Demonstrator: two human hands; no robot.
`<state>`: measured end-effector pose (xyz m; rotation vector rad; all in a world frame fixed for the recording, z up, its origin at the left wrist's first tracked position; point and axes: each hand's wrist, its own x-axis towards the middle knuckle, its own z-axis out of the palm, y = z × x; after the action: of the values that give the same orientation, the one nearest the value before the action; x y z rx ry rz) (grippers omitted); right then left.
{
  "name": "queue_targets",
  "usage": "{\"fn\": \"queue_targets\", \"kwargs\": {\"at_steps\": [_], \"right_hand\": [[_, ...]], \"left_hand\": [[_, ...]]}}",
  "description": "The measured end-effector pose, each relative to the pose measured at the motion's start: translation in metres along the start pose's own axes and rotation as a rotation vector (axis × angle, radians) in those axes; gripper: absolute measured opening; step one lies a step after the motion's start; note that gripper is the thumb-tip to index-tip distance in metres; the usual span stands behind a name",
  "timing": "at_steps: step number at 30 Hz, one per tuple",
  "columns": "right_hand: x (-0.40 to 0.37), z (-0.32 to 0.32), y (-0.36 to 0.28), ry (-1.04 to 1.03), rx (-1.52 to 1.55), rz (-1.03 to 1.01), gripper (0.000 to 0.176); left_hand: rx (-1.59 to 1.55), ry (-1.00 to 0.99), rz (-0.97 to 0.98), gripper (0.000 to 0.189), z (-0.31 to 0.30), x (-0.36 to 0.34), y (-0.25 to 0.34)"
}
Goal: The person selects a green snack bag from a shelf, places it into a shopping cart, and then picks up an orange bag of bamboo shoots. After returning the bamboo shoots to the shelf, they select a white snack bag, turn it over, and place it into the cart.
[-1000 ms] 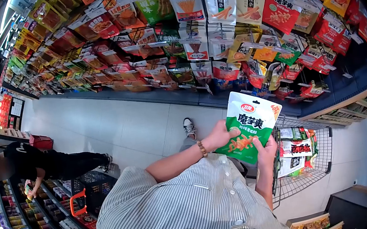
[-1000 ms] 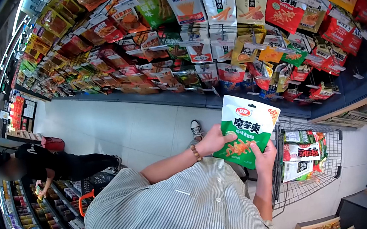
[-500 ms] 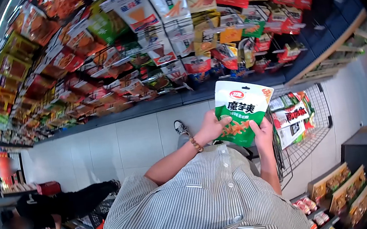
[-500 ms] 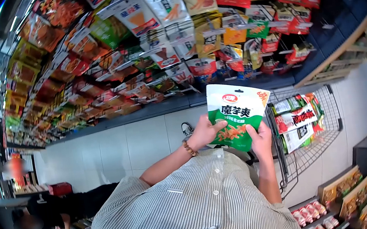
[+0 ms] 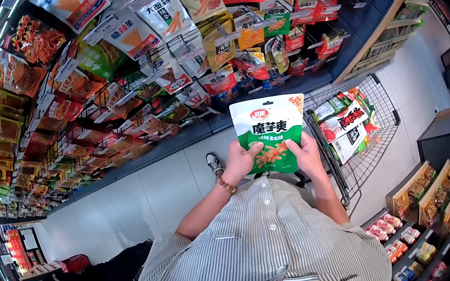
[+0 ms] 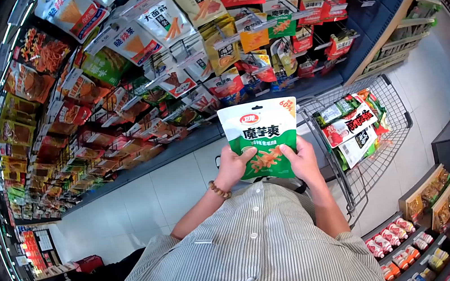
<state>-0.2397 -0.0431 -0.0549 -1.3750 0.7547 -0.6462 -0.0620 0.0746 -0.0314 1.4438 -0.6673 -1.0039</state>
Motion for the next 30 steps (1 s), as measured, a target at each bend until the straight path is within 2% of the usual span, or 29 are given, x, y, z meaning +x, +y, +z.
{"fn": "queue_targets", "kwargs": {"at_steps": [5, 7, 9, 12, 15, 16, 18, 21, 23, 28, 30], "right_hand": [[-0.001, -0.005, 0.004, 0.011, 0.001, -0.039, 0.023], [0.0, -0.009, 0.001, 0.069, 0.151, -0.032, 0.022], [-0.001, -0.02, 0.001, 0.236, 0.094, -0.064, 0.02], [-0.001, -0.046, 0.014, 0.383, -0.201, -0.147, 0.023], [-0.007, -0.06, 0.019, 0.454, -0.349, -0.15, 0.028], [-0.009, -0.064, 0.025, 0.435, -0.36, -0.103, 0.038], [-0.017, -0.064, 0.029, 0.39, -0.461, -0.115, 0.042], [-0.025, -0.051, 0.021, 0.234, -0.613, -0.106, 0.052], [-0.027, -0.042, 0.036, 0.175, -0.673, -0.181, 0.054], [-0.033, -0.031, 0.03, 0.125, -0.755, -0.122, 0.058], [-0.033, -0.031, 0.03, 0.105, -0.758, -0.09, 0.057]], "left_hand": [[-0.036, 0.013, -0.046, 0.014, 0.003, -0.005, 0.006], [0.001, 0.008, -0.051, 0.014, 0.002, -0.004, 0.008], [-0.026, -0.004, -0.072, 0.015, 0.001, 0.0, 0.007], [-0.074, 0.014, -0.098, 0.017, 0.003, 0.004, 0.01], [-0.119, 0.059, -0.107, 0.019, 0.002, 0.01, 0.015], [-0.184, 0.055, -0.133, 0.02, 0.001, 0.011, 0.016], [-0.274, 0.07, -0.166, 0.02, 0.005, 0.011, 0.018], [-0.248, 0.063, -0.181, 0.021, 0.005, 0.018, 0.018], [-0.221, 0.067, -0.177, 0.022, 0.007, 0.027, 0.022], [-0.114, 0.053, 0.027, 0.023, 0.014, 0.049, 0.053], [0.03, 0.107, 0.206, 0.018, 0.018, 0.062, 0.06]]}}
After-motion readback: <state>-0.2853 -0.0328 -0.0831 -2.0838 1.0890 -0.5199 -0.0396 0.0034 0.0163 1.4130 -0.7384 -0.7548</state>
